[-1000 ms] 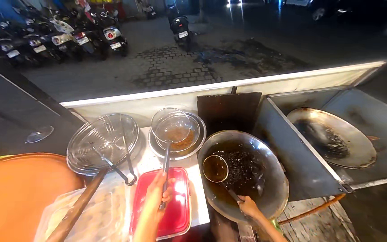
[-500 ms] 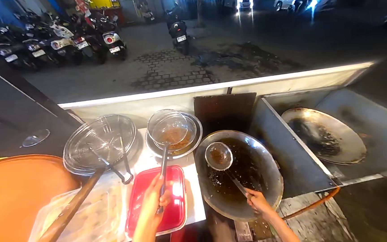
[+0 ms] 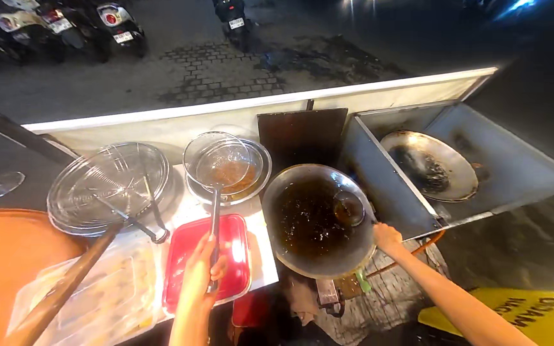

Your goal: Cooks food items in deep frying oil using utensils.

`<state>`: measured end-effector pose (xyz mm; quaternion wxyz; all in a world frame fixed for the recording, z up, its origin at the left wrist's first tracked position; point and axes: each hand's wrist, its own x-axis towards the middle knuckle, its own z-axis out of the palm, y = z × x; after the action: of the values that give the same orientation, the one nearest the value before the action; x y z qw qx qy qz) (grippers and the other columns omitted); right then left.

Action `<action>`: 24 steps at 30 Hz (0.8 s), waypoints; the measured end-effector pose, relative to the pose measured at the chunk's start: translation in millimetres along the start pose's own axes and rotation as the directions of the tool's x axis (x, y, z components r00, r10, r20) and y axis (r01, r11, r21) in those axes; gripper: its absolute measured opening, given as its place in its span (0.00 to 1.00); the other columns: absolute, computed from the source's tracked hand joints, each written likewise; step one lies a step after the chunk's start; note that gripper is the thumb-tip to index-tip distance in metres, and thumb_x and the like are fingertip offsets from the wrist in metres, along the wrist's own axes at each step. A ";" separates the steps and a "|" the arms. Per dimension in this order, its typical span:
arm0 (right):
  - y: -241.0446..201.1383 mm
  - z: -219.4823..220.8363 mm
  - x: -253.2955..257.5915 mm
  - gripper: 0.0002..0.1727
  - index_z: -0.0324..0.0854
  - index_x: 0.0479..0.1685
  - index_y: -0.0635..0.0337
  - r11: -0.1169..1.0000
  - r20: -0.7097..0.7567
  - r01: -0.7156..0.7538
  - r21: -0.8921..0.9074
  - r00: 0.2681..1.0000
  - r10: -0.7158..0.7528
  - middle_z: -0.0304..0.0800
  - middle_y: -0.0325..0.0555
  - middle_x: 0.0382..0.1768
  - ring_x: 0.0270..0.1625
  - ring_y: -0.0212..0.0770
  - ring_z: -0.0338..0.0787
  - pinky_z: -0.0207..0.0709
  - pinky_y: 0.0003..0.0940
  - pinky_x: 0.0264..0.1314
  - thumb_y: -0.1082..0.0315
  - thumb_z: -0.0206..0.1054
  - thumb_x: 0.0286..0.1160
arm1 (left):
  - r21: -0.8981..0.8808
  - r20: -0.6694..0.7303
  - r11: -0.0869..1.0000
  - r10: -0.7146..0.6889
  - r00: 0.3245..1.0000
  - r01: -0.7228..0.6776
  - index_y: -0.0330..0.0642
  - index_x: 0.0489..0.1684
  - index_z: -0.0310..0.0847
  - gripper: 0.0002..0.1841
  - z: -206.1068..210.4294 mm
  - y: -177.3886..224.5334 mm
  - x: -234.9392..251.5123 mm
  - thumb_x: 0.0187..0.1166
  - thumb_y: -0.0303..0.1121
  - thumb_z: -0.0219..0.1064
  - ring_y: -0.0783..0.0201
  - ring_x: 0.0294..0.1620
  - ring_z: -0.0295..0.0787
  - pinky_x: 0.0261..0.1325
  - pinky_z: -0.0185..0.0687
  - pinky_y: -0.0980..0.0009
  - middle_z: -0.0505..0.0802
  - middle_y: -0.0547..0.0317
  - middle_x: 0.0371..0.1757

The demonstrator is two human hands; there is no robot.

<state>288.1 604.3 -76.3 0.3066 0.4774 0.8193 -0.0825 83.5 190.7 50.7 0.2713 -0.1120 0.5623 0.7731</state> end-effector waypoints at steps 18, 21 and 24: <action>-157.9 59.6 -15.6 0.22 0.75 0.72 0.66 0.787 0.229 -0.014 0.617 0.960 -0.162 0.87 0.60 0.56 0.53 0.50 0.91 0.83 0.47 0.58 0.64 0.60 0.84 | -0.038 -0.024 0.999 -0.022 0.999 0.021 0.41 0.77 0.64 0.18 1.8 0.3 -8.2 0.97 0.36 0.41 0.81 0.07 0.61 0.07 0.56 0.87 0.87 0.59 0.33; -163.4 63.6 -7.4 0.22 0.73 0.75 0.64 0.703 0.226 -0.019 0.711 0.953 -0.204 0.86 0.52 0.43 0.37 0.41 0.85 0.80 0.38 0.43 0.65 0.57 0.86 | -0.043 -0.020 0.999 -0.012 1.000 0.012 0.40 0.77 0.64 0.18 2.9 2.1 -10.5 0.97 0.35 0.41 0.81 0.07 0.61 0.07 0.56 0.87 0.87 0.59 0.31; -153.8 66.9 -2.3 0.19 0.74 0.72 0.65 0.527 0.239 -0.072 0.847 0.937 -0.255 0.75 0.40 0.26 0.20 0.31 0.71 0.67 0.28 0.24 0.69 0.55 0.88 | -0.028 -0.023 0.999 -0.016 1.000 0.016 0.41 0.77 0.64 0.18 3.1 4.3 -13.4 0.97 0.36 0.41 0.81 0.07 0.61 0.07 0.56 0.87 0.86 0.60 0.31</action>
<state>189.2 492.4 -152.5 0.1666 0.4997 0.6362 -0.5638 92.7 188.8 61.6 0.2693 -0.1292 0.5539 0.7771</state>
